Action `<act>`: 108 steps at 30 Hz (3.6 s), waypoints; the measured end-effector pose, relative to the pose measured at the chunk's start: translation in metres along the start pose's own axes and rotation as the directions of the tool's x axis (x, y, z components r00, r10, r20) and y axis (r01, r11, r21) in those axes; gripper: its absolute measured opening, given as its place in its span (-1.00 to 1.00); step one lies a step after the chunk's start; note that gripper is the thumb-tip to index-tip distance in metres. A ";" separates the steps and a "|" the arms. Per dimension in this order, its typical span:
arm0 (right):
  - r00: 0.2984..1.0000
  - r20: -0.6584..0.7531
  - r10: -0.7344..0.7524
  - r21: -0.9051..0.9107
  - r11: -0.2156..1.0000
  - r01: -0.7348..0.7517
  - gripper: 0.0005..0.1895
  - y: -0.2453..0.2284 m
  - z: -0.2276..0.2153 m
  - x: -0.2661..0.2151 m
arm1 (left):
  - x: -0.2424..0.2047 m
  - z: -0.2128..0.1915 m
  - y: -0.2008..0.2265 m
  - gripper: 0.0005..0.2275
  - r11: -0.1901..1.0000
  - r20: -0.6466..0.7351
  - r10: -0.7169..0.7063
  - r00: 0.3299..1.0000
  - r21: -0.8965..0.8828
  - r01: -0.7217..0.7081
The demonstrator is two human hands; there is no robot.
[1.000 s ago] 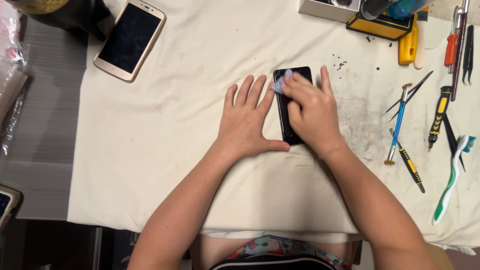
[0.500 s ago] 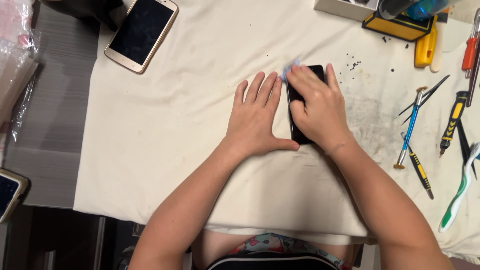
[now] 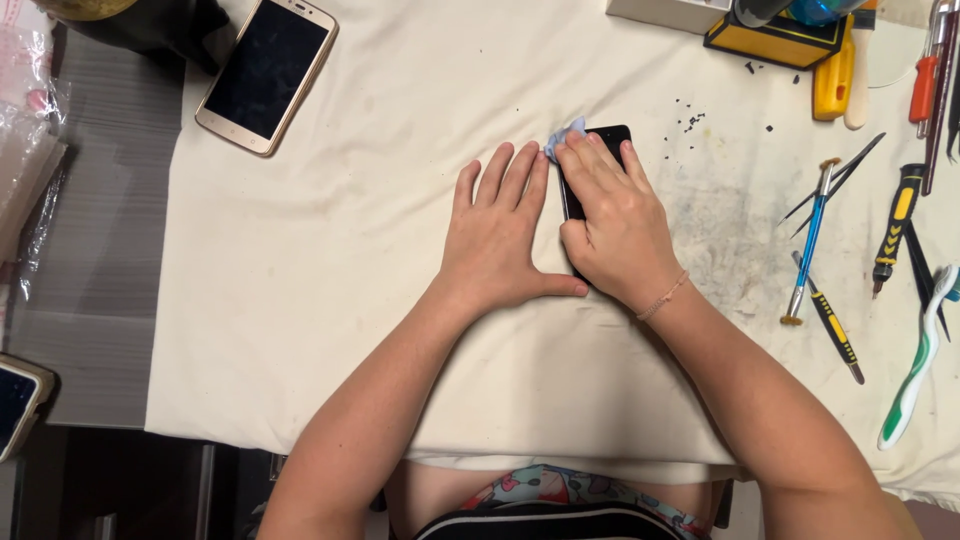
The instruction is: The person cleans the screen of a black smartphone using a brush and a cloth. They then place the device aside and pick up a gold smartphone, followed by a black smartphone with a removable back cover. The person removes the back cover and uses a screwdriver to unscrew components from the device's interior.
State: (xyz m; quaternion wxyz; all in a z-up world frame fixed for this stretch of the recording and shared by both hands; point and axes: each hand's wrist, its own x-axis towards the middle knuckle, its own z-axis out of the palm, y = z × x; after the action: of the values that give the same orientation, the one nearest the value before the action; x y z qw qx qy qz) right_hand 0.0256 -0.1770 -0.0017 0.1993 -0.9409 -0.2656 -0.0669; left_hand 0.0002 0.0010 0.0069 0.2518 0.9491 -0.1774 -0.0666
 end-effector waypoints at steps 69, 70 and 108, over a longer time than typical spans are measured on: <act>0.970 -0.105 0.219 -0.134 0.963 -0.232 -0.43 -0.031 -0.033 -0.131 | -0.002 0.019 -0.011 0.25 0.978 -0.091 0.101 0.991 0.190 -0.082; 0.963 -0.114 0.246 -0.125 0.958 -0.259 -0.51 -0.035 -0.040 -0.126 | -0.002 0.020 -0.012 0.24 0.957 -0.081 0.113 0.990 0.277 -0.087; 0.966 -0.232 0.113 -0.011 0.993 -0.119 -0.79 0.046 -0.053 -0.104 | 0.016 0.035 0.039 0.40 0.978 -0.150 -0.070 0.986 0.183 0.098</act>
State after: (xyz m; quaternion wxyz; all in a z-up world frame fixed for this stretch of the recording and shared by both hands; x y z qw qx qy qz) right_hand -0.0396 -0.2833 0.0070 0.2206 -0.9431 -0.1843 -0.1672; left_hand -0.0043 -0.0522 -0.0045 0.1690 0.9777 -0.1242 0.0083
